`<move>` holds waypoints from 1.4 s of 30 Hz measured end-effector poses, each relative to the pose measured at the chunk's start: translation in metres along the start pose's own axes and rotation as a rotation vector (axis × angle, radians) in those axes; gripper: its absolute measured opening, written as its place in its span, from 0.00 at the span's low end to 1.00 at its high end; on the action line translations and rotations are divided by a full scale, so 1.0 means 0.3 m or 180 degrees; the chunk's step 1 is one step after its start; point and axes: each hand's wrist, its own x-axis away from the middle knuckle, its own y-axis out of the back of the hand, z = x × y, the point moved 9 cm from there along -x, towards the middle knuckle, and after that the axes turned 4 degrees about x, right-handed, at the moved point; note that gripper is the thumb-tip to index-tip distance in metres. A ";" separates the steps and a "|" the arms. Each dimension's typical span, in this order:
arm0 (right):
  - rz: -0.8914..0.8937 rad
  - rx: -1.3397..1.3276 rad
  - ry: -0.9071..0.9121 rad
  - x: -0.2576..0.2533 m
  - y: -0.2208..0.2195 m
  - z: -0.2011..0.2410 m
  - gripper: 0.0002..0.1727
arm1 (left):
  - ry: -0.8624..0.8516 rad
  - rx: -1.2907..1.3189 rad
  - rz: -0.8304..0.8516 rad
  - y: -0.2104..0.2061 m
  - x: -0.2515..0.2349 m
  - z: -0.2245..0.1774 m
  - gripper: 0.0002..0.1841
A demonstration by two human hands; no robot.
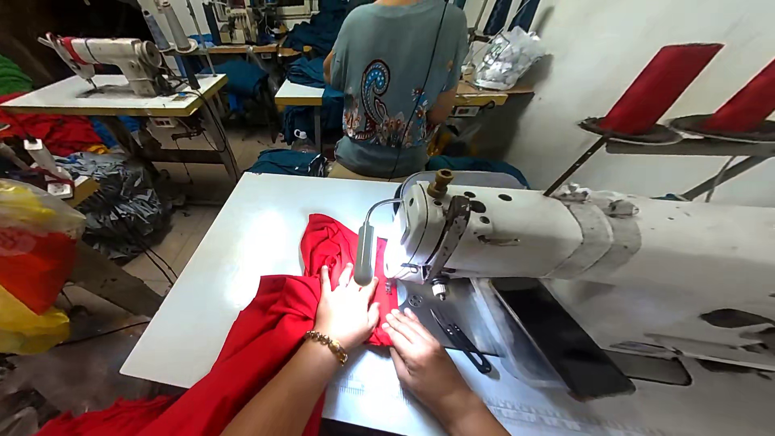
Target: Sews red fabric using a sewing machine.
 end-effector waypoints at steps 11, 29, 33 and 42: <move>0.0106 -0.0219 -0.0128 -0.011 -0.001 0.000 0.14 | -0.2495 0.0228 -0.0538 0.156 0.326 -0.180 0.14; 0.0007 -0.0098 0.0004 0.142 0.083 0.118 0.12 | -0.0969 -0.0237 -0.1072 -0.030 0.233 -0.082 0.26; -0.0109 -0.0078 -0.0029 0.101 0.062 0.084 0.13 | -0.0744 -0.0225 -0.0580 -0.035 0.167 -0.060 0.27; -0.0126 -0.0117 -0.0137 0.034 0.023 0.029 0.14 | -0.0550 -0.0196 -0.0373 -0.025 0.089 -0.031 0.27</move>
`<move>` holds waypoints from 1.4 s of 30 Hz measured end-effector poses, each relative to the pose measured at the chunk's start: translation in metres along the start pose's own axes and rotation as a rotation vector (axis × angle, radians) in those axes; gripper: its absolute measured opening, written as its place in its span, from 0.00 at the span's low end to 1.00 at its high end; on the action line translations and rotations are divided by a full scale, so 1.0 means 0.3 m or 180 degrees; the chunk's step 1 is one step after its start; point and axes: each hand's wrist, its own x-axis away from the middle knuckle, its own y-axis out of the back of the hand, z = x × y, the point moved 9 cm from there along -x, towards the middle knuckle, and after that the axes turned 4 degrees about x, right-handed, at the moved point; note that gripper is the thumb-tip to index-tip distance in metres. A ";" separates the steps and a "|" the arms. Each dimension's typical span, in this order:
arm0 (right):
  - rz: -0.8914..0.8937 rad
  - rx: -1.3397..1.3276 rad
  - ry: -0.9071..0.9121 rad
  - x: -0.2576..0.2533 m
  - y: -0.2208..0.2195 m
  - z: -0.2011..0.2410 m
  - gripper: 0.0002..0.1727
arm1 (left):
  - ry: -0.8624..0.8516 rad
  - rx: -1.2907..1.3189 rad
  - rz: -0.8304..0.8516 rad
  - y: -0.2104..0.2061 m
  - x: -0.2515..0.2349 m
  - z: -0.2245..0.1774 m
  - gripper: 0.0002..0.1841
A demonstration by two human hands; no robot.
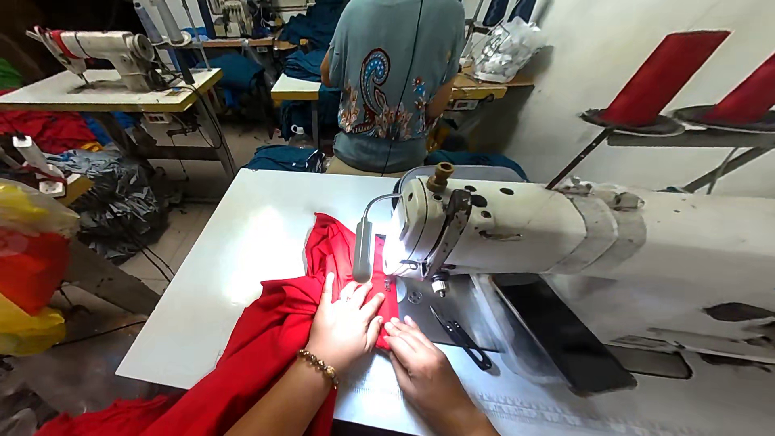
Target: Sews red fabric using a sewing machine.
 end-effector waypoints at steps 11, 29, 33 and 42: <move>0.0198 -0.0086 -0.0029 -0.035 -0.011 -0.047 0.13 | -0.0934 0.0420 -0.0960 0.054 0.059 -0.058 0.16; 0.0081 0.0049 0.0095 -0.034 -0.009 -0.054 0.14 | -0.0095 0.0073 -0.0062 -0.006 0.052 -0.047 0.27; 0.0107 0.0051 0.0004 -0.043 -0.013 -0.066 0.14 | -0.0099 0.0044 -0.0034 -0.013 0.044 -0.044 0.27; 0.0086 0.0122 -0.0019 -0.075 -0.034 -0.101 0.13 | 0.0078 0.0065 0.0288 -0.027 0.002 -0.030 0.28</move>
